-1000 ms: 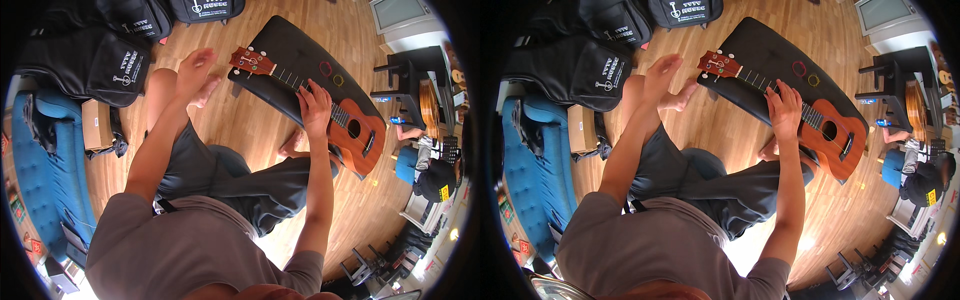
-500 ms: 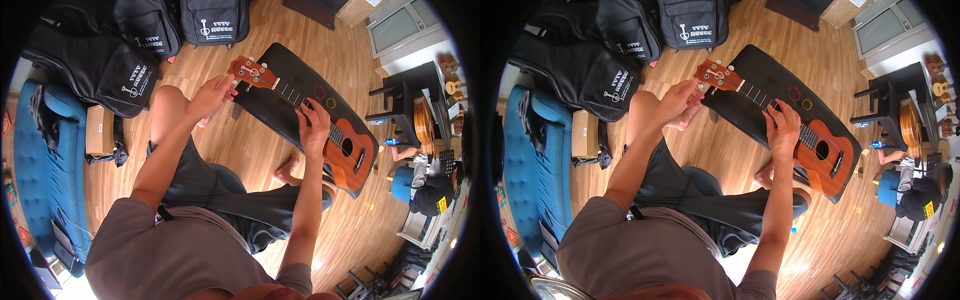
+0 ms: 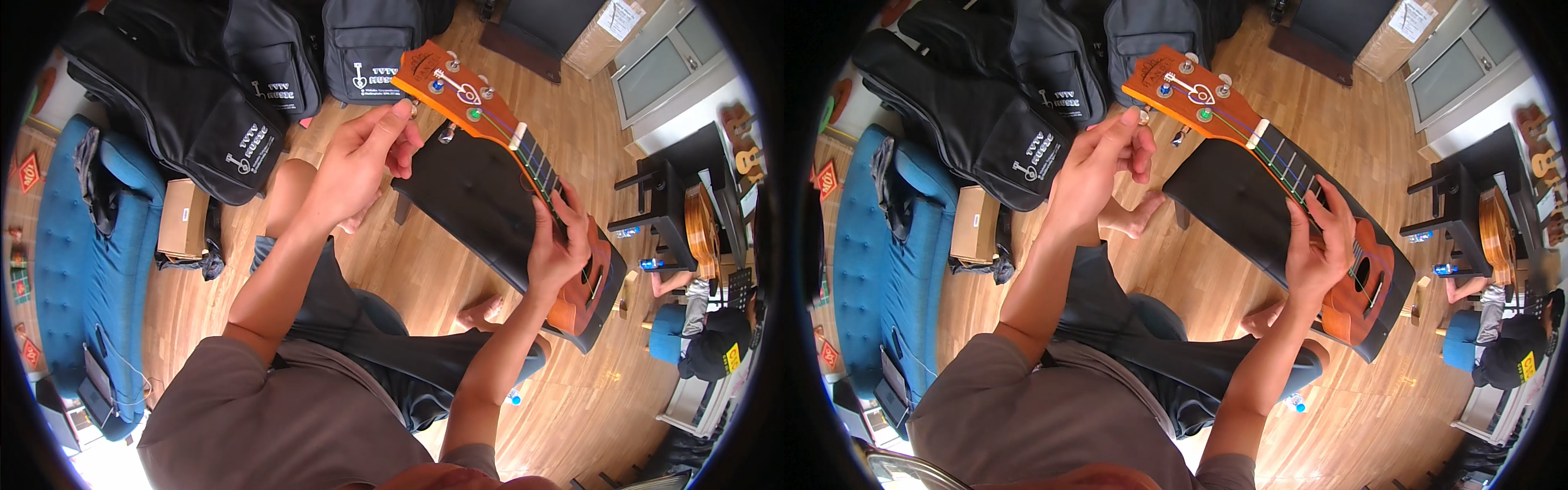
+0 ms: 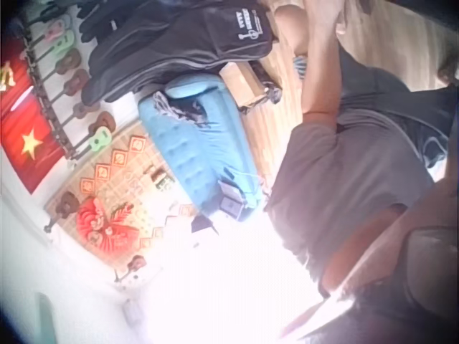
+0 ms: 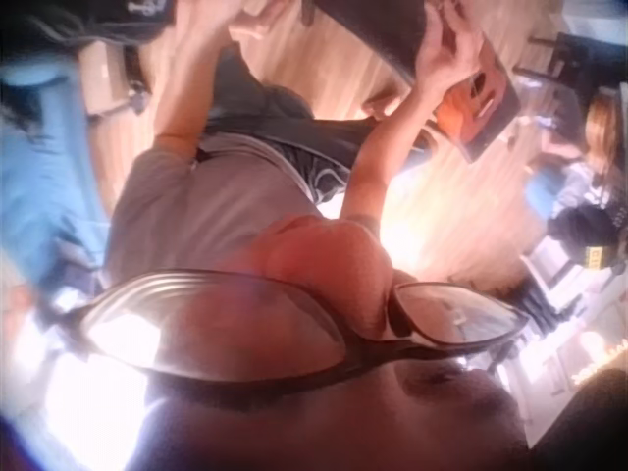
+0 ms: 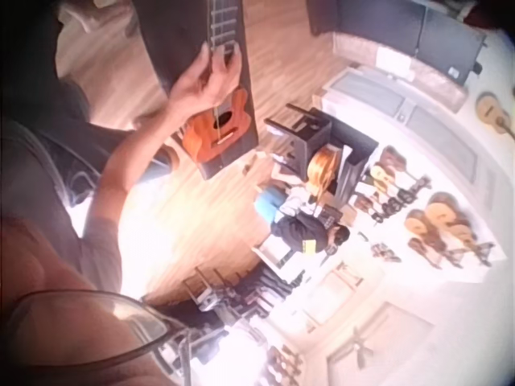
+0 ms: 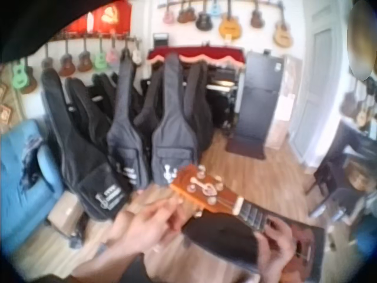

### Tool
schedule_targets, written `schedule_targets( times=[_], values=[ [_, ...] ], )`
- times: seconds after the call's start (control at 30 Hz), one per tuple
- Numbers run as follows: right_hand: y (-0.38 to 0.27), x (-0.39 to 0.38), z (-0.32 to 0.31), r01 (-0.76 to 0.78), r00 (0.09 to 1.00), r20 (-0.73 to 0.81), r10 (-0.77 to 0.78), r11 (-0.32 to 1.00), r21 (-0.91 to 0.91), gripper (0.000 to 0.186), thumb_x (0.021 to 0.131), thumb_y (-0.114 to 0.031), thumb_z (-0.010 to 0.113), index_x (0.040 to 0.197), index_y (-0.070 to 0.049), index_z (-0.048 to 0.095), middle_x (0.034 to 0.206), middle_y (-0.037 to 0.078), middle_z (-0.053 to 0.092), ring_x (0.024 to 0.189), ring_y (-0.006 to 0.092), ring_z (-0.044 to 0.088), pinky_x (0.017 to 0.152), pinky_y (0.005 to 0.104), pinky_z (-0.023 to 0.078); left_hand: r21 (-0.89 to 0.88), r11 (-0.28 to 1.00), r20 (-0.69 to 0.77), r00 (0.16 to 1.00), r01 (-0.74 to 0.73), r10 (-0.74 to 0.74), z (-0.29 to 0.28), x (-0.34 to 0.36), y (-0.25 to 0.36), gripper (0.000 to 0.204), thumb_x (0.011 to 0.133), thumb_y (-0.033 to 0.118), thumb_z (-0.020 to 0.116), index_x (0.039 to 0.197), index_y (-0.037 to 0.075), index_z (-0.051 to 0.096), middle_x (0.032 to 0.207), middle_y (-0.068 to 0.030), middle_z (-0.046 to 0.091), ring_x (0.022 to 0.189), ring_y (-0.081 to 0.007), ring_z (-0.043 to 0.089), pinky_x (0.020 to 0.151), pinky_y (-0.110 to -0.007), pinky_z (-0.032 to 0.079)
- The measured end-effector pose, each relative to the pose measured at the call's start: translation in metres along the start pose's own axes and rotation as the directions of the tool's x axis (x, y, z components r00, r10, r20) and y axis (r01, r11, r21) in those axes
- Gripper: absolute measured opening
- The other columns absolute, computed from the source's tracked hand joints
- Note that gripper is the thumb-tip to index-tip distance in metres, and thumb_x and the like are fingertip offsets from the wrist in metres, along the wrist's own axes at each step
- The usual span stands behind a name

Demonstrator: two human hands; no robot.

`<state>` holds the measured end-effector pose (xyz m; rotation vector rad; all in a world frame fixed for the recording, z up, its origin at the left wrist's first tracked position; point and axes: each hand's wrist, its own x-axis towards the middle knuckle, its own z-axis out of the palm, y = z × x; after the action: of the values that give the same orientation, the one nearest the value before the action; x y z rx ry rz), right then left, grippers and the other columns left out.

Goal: The person sits on the floor and tunes a small acoustic guitar by turning the tuning pegs on the headstock. They repeatedly pluck the strings and adjust the pegs to change the pitch.

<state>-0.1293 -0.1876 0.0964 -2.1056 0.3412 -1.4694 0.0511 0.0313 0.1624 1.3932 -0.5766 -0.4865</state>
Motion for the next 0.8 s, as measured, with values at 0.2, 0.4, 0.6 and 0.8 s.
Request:
schedule_targets(
  times=[0.2, 0.4, 0.6, 0.8],
  values=[
    [-0.015, 0.004, -0.021, 0.019, 0.999, -0.05, -0.015, 0.995, 0.095, 0.024, 0.083, 0.005, 0.083, 0.105, 0.001, 0.072, 0.124, 0.021, 0.072, 0.108, 0.0238, 0.07, 0.083, 0.0301, 0.06, -0.108, 0.994, 0.0, 1.0, -0.012, 0.012, 0.024, -0.023, 0.038, 0.05, 0.11, 0.047, 0.05, 0.093, 0.003, 0.065, 0.072, -0.0017, 0.057, 0.066, -0.0117, 0.058, 0.061, -0.027, 0.048],
    [-0.018, 0.008, -0.027, 0.041, 0.997, -0.075, -0.031, 0.99, 0.138, 0.025, 0.084, 0.005, 0.083, 0.106, 0.001, 0.072, 0.125, 0.022, 0.071, 0.11, 0.0253, 0.07, 0.083, 0.031, 0.06, -0.457, 0.886, 0.203, 0.979, 0.077, 0.02, 0.027, -0.028, 0.041, 0.049, 0.11, 0.047, 0.045, 0.095, 0.003, 0.062, 0.075, -0.0028, 0.052, 0.068, -0.0153, 0.056, 0.06, -0.027, 0.043],
    [-0.012, 0.007, -0.027, 0.073, 0.995, -0.075, -0.065, 0.991, 0.109, 0.025, 0.084, 0.005, 0.083, 0.106, 0.001, 0.072, 0.126, 0.021, 0.071, 0.112, 0.0268, 0.068, 0.085, 0.0312, 0.058, -0.381, 0.925, 0.059, 0.998, -0.011, 0.036, 0.034, -0.027, 0.046, 0.035, 0.105, 0.037, 0.059, 0.097, 0.004, 0.062, 0.077, -0.0032, 0.057, 0.061, -0.0123, 0.054, 0.053, -0.027, 0.042],
    [-0.016, 0.007, -0.029, 0.046, 0.997, -0.072, -0.039, 0.994, 0.1, 0.025, 0.085, 0.005, 0.082, 0.106, 0.001, 0.071, 0.126, 0.021, 0.071, 0.112, 0.0258, 0.068, 0.084, 0.0303, 0.059, 0.669, 0.587, -0.061, 0.754, -0.455, 0.654, 0.033, -0.028, 0.045, 0.024, 0.096, 0.021, 0.078, 0.103, 0.001, 0.068, 0.075, -0.0055, 0.066, 0.054, -0.0077, 0.057, 0.049, -0.025, 0.046]
  ],
)
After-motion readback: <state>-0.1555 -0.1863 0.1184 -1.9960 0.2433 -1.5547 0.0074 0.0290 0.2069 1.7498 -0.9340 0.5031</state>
